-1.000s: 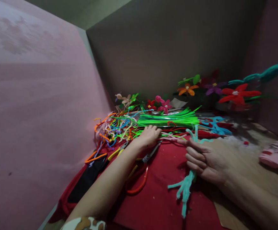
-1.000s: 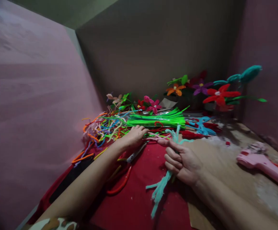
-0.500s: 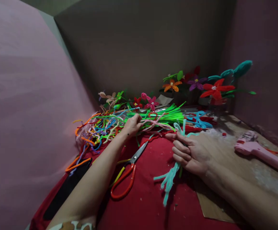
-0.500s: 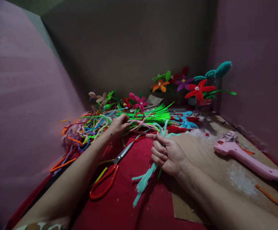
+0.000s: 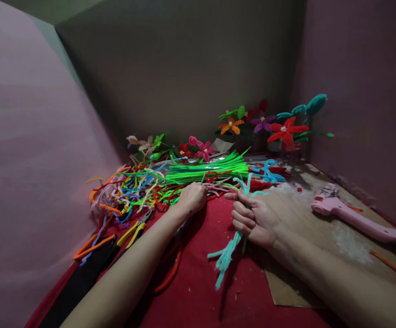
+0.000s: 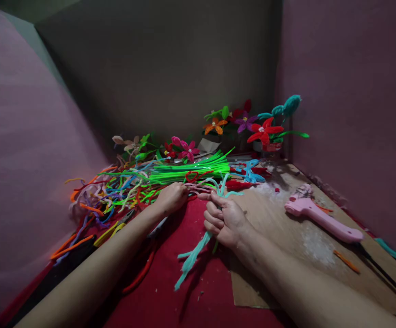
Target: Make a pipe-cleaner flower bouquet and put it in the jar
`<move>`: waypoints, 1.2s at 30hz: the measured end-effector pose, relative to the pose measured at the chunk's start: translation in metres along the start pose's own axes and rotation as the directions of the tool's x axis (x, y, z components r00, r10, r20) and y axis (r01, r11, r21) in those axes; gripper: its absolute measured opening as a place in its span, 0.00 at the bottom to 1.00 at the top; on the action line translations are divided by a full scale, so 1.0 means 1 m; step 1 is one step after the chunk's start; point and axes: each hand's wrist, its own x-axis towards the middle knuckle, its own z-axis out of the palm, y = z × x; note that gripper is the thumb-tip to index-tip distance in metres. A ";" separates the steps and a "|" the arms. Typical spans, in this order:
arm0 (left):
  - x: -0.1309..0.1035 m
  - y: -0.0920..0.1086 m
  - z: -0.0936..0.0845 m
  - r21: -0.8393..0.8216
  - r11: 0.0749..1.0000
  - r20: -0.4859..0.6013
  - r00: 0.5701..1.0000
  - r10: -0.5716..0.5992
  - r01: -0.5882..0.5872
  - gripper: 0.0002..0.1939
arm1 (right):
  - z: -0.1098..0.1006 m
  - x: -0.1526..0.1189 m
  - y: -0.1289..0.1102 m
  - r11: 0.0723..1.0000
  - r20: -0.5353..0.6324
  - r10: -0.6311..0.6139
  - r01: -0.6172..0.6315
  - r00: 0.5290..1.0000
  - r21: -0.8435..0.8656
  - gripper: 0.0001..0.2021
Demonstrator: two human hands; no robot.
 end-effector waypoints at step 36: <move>-0.081 0.044 -0.083 -0.573 0.799 0.447 0.887 0.121 0.180 0.08 | 0.010 0.001 -0.006 0.981 -0.004 -0.111 0.110 0.994 0.162 0.16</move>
